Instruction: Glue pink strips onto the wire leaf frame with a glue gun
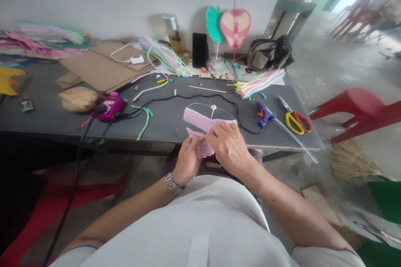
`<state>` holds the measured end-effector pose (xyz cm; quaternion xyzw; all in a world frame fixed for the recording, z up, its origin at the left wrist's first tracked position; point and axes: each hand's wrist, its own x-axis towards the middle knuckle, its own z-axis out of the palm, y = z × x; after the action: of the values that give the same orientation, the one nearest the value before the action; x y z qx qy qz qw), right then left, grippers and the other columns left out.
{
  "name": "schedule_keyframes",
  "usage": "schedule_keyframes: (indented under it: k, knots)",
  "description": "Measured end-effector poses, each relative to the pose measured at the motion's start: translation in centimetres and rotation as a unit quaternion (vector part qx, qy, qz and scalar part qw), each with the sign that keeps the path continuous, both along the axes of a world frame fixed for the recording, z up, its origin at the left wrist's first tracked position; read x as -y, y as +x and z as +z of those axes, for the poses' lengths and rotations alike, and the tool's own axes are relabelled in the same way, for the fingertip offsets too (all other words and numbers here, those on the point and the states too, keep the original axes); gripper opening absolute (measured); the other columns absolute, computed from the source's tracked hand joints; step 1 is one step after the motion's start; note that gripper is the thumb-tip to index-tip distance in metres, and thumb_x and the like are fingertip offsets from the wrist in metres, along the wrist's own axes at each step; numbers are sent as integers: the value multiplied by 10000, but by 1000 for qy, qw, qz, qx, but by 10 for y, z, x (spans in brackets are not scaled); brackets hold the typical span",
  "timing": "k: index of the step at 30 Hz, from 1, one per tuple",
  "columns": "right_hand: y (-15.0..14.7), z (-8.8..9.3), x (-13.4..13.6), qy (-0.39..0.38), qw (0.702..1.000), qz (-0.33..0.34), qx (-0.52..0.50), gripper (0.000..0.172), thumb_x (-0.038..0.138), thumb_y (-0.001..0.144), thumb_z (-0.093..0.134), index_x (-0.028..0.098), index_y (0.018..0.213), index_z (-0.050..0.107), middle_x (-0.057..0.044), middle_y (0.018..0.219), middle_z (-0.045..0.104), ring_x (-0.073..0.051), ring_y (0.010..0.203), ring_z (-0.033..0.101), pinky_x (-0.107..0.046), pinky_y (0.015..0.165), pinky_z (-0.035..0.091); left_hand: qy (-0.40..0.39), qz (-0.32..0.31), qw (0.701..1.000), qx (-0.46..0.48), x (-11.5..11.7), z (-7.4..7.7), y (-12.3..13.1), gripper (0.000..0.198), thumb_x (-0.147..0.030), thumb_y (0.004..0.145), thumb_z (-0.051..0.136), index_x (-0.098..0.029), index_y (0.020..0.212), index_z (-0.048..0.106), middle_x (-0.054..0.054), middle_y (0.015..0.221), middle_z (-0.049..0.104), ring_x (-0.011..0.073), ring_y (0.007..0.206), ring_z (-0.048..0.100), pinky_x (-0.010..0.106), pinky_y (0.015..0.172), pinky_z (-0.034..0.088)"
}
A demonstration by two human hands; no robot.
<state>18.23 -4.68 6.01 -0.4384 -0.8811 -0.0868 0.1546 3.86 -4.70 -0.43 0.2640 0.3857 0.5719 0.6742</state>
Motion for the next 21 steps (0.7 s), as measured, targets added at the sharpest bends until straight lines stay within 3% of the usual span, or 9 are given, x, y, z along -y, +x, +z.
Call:
schedule_keyframes:
  k: [8, 15, 21]
  knots:
    - [-2, 3, -4, 13, 999, 38, 7, 215, 106, 955, 540, 226, 1015, 708, -65, 849, 596, -247, 870, 449, -376, 771, 290, 6, 1, 1000, -17, 0, -2, -3, 227, -359, 785, 791, -155, 822, 699, 2, 784, 689, 145, 758, 610, 259, 769, 481]
    - [4, 3, -11, -2, 997, 78, 17, 225, 151, 1003, 516, 221, 876, 689, -58, 853, 613, -225, 861, 460, -379, 766, 289, 11, -12, 1000, -19, 3, 2, -5, 283, -412, 772, 807, -158, 787, 681, -2, 742, 671, 145, 720, 596, 256, 726, 475]
    - [7, -1, -14, -1, 995, 97, -5, 274, 158, 1034, 455, 223, 927, 699, -55, 909, 670, -219, 900, 514, -384, 804, 325, 26, -17, 999, -24, 0, 2, -6, 262, -388, 769, 804, -166, 756, 667, -7, 731, 647, 139, 717, 582, 247, 726, 473]
